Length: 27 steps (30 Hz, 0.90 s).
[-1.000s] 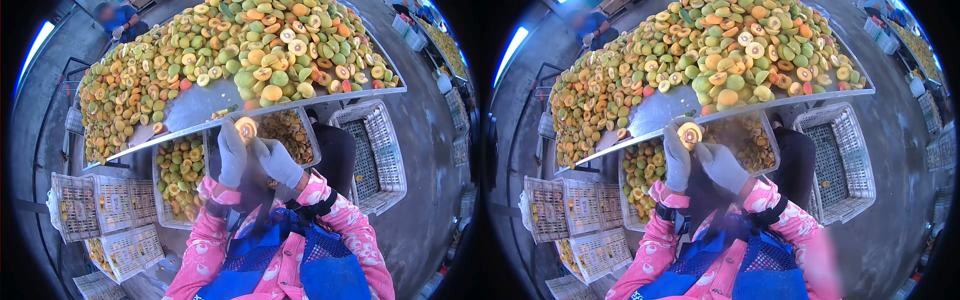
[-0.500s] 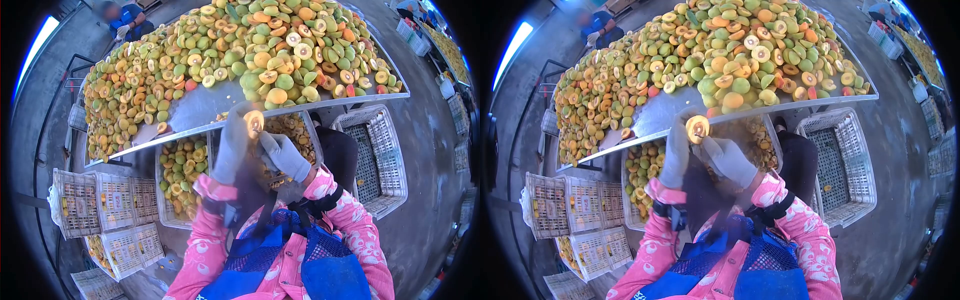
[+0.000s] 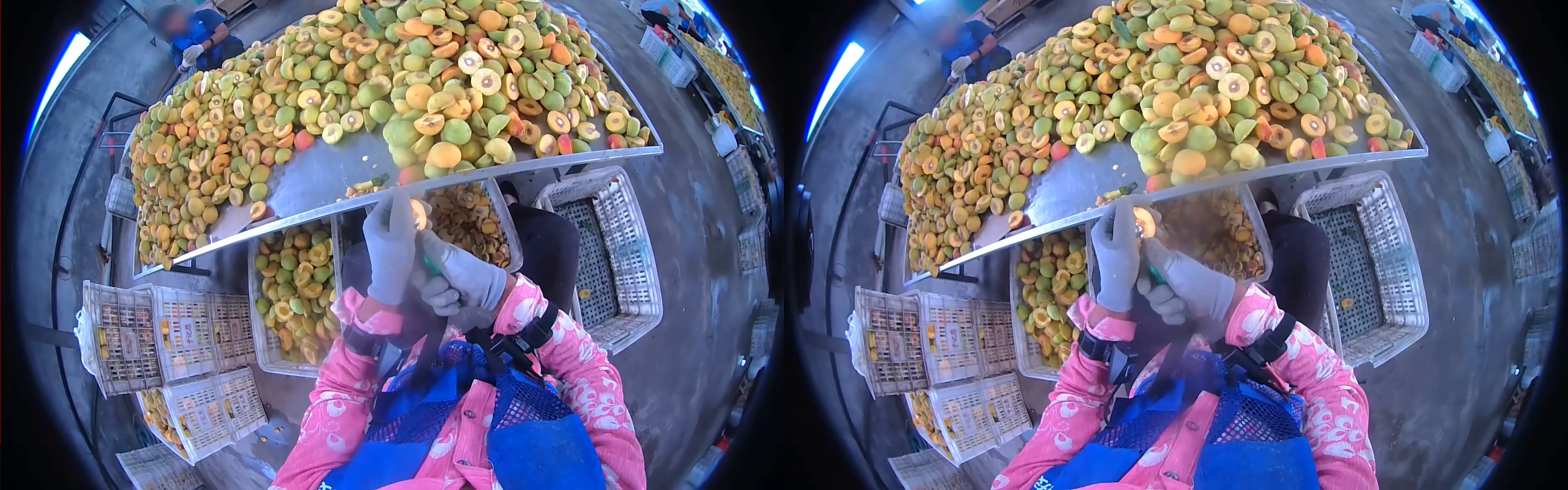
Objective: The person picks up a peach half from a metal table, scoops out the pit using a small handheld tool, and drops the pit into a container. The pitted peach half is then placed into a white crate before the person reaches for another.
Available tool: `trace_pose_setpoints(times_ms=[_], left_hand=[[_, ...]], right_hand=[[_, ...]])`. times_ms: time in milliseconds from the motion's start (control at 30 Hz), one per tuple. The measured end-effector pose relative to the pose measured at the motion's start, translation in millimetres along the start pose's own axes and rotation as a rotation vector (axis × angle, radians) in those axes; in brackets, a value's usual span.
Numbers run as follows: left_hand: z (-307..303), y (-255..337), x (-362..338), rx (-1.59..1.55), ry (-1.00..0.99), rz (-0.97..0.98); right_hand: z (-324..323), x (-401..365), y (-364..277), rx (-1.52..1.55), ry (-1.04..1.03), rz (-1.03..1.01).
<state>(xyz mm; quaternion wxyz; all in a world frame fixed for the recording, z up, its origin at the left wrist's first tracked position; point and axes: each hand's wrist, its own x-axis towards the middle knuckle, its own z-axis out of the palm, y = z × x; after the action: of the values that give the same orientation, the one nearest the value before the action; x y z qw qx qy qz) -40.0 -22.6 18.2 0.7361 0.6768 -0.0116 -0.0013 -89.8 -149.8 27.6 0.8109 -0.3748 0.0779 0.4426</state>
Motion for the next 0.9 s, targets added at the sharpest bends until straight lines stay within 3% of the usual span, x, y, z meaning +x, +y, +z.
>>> trace_pose_setpoints(times_ms=[100, 167, 200, 267, 333, 367, 433, 567, 633, 700, 733, 767, 800, 833, 867, 900], left_hand=[[-2.3, 2.2, 1.7, 0.036, -0.057, 0.038], [-3.4, -2.1, 3.7, -0.12, -0.099, -0.165], [-3.5, -4.3, 4.1, -0.198, -0.122, -0.271], [-0.9, -6.4, 3.3, -0.129, -0.125, -0.239], [3.6, -6.5, -0.2, -0.05, -0.095, 0.003], [3.9, -6.4, 2.1, -0.05, -0.096, 0.002], [2.1, -7.2, 5.9, -0.4, -0.266, -0.141], [-1.4, -27.9, 6.5, -0.69, -0.295, -0.269], [-8.4, -36.1, 7.6, -0.441, -0.119, -0.18], [-33.3, -58.5, 10.4, -0.608, 0.273, -0.21], [-80.6, -95.2, 20.1, -0.126, 0.448, -0.079], [-87.9, -70.1, 12.2, -0.125, 0.583, 0.041], [-138.4, -100.0, 21.2, 0.278, 0.7, 0.201], [-158.7, -83.2, 18.4, 0.681, 0.802, 0.141], [-156.1, -76.4, 24.8, 0.686, 0.799, 0.14], [-152.6, -71.7, 33.8, 0.834, 0.819, 0.337]], right_hand=[[-6.8, 4.7, 6.4, 0.135, -0.157, 0.025], [-8.8, 6.9, 9.1, 0.143, -0.208, -0.008], [-5.9, 5.1, 9.9, 0.078, -0.107, -0.015], [-6.5, 3.3, 10.2, 0.016, -0.002, -0.024], [-11.5, 1.9, 10.6, 0.171, -0.159, 0.036], [-13.1, 2.9, 10.1, 0.172, -0.159, 0.036], [-16.0, 7.1, 13.1, 0.271, -0.301, 0.021], [-24.8, 23.3, 22.9, 0.317, -0.418, 0.0], [-30.4, 31.8, 29.9, 0.353, -0.451, -0.05], [-44.4, 39.4, 34.9, 0.418, -0.519, -0.075], [-53.6, 44.6, 34.6, 0.478, -0.585, -0.103], [-63.0, 52.3, 33.0, 0.477, -0.592, -0.107], [-72.7, 60.8, 33.1, -0.013, -0.128, -0.091], [-81.0, 68.3, 33.8, -0.494, 0.343, -0.062], [-88.4, 76.0, 33.1, -0.489, 0.342, -0.061], [-95.3, 83.1, 32.1, -0.666, 0.465, -0.195]])
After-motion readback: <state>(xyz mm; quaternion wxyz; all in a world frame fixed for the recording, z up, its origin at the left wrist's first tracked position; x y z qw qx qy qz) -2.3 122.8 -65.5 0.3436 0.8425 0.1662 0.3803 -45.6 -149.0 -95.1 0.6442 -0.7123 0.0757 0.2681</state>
